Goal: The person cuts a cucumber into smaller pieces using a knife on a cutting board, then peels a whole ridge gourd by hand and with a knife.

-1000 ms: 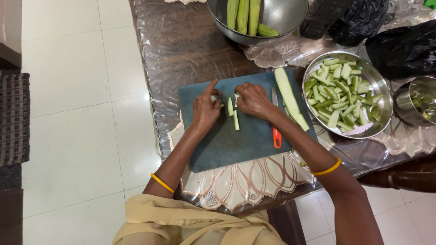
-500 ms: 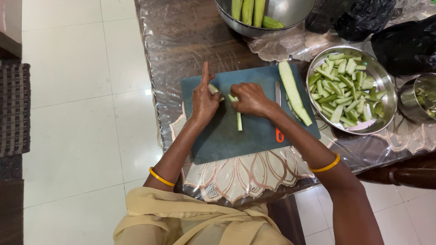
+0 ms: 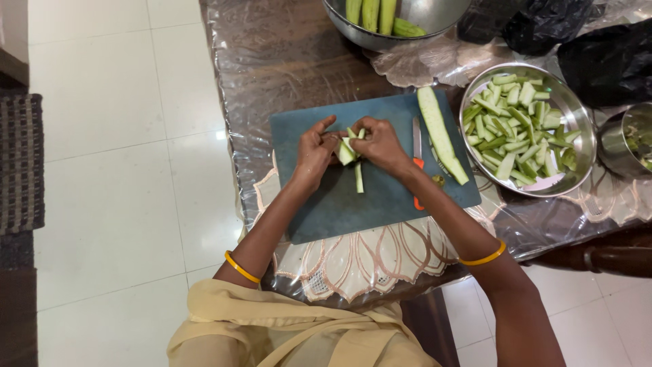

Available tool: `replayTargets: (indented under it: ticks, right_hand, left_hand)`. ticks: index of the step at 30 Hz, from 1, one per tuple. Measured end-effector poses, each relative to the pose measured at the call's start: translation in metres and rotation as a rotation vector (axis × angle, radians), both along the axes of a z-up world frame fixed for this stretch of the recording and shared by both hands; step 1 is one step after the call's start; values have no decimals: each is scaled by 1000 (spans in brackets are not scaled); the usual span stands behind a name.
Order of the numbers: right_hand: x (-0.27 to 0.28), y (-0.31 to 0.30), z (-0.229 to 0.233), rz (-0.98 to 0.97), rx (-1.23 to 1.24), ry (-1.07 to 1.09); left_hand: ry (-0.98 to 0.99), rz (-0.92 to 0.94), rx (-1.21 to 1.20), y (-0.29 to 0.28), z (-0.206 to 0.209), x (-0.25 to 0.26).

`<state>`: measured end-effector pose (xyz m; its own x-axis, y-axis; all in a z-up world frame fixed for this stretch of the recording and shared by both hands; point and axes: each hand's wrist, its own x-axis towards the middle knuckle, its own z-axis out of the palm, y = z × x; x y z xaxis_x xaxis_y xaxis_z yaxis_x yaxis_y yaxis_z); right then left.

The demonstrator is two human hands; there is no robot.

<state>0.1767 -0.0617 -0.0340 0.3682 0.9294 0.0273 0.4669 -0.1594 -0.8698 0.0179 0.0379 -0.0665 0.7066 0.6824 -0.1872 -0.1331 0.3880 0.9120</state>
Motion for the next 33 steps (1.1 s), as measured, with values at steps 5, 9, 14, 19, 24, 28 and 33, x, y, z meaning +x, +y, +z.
replayTargets:
  ticks: [5, 9, 14, 19, 24, 28, 33]
  right_hand:
    - [-17, -8, 21, -15, -4, -81]
    - [-27, -21, 41, 71, 59, -11]
    - [-22, -36, 52, 110, -7, -190]
    - [0, -52, 34, -213, 46, 11]
    - [64, -83, 42, -305, 188, 337]
    - [150, -128, 77, -700, -61, -23]
    - [210, -187, 117, -554, -340, -613]
  left_hand:
    - [-34, 16, 12, -9, -8, 5]
    - [-139, 47, -257, -16, 2, 16]
    - [-93, -20, -264, -31, 19, 27]
    - [-83, -74, -60, -48, 45, 55]
    - [-130, -204, -144, -62, 83, 75]
    - [-48, -197, 24, -51, 78, 70]
    - [-2, 77, 292, -16, 39, 52]
